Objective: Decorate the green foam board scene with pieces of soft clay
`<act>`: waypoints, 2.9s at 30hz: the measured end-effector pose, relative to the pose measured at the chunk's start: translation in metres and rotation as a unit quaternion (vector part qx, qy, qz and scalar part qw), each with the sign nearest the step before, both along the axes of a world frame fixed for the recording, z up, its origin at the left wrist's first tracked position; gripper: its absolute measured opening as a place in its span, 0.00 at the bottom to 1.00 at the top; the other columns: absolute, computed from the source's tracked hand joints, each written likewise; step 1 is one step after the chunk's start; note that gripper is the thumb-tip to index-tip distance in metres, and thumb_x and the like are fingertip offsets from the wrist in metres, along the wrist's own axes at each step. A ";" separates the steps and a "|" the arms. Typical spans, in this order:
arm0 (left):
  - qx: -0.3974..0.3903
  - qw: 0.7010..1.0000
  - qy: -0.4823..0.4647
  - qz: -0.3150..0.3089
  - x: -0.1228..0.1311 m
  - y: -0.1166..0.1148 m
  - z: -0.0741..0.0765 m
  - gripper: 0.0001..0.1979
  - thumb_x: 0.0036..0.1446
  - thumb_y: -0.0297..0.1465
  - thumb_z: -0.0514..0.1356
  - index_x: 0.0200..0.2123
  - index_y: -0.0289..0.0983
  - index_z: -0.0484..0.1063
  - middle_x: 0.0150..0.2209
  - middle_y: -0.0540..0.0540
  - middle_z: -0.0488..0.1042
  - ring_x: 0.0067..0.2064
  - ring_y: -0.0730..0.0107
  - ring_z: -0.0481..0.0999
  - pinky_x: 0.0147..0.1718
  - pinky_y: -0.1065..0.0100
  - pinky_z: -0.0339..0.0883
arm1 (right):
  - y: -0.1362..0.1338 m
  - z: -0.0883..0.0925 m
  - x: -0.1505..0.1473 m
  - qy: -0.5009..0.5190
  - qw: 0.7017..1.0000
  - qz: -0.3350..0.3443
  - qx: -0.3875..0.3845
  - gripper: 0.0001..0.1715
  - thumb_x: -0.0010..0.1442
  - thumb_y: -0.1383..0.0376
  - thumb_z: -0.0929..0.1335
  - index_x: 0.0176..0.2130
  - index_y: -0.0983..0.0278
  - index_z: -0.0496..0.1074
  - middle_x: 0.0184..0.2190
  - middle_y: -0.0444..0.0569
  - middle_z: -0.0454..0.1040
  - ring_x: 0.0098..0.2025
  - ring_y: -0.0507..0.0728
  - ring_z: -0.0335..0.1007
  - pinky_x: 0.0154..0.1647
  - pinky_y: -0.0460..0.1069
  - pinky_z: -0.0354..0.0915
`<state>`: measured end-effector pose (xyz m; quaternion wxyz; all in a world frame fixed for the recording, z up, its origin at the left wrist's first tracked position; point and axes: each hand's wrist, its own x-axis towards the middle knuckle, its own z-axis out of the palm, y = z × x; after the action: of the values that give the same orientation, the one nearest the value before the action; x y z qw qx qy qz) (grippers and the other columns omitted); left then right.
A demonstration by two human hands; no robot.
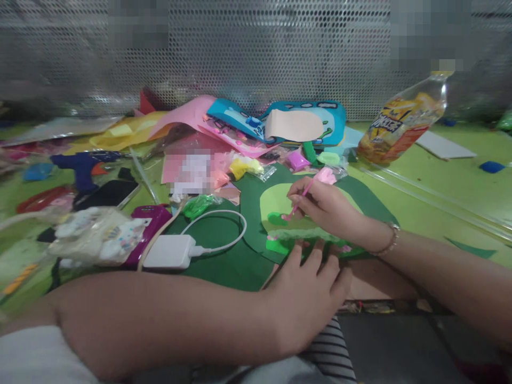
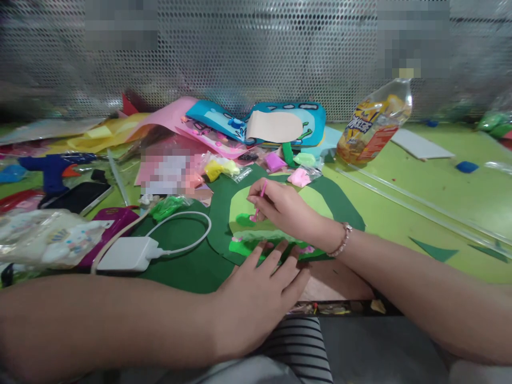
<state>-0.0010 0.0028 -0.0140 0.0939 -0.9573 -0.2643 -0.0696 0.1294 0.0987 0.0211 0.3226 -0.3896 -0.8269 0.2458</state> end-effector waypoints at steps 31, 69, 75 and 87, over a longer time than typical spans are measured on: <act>0.004 1.000 0.013 0.004 0.000 0.000 0.003 0.22 0.62 0.29 0.43 0.59 0.35 0.57 0.60 0.39 0.59 0.60 0.52 0.58 0.53 0.50 0.55 | 0.000 0.000 0.000 0.003 1.000 0.015 0.007 0.07 0.62 0.64 0.60 0.31 0.62 0.60 0.21 0.41 0.68 0.22 0.49 0.68 0.21 0.43 0.60; 0.004 1.000 -0.003 0.003 0.000 0.000 -0.001 0.22 0.62 0.28 0.41 0.59 0.34 0.57 0.59 0.39 0.59 0.60 0.51 0.57 0.54 0.49 0.53 | 0.000 -0.001 0.000 0.001 1.000 -0.007 0.001 0.08 0.63 0.63 0.60 0.31 0.62 0.60 0.22 0.42 0.68 0.23 0.49 0.68 0.23 0.44 0.62; 0.005 1.000 -0.004 0.006 0.000 -0.001 -0.002 0.22 0.62 0.29 0.42 0.59 0.35 0.56 0.59 0.39 0.59 0.61 0.50 0.56 0.54 0.49 0.53 | 0.000 0.000 0.001 0.022 1.000 0.005 -0.005 0.07 0.63 0.63 0.60 0.32 0.62 0.60 0.20 0.41 0.68 0.22 0.50 0.68 0.22 0.44 0.61; 0.007 1.000 -0.002 0.004 0.001 -0.001 0.000 0.22 0.62 0.29 0.42 0.59 0.35 0.56 0.59 0.39 0.60 0.60 0.51 0.56 0.53 0.49 0.53 | 0.001 -0.001 -0.001 0.001 1.000 -0.002 -0.002 0.08 0.63 0.63 0.60 0.31 0.62 0.60 0.21 0.41 0.68 0.22 0.49 0.68 0.22 0.44 0.62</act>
<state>-0.0004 0.0020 -0.0136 0.1000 -0.9553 -0.2683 -0.0732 0.1282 0.0999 0.0204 0.3234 -0.3912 -0.8254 0.2470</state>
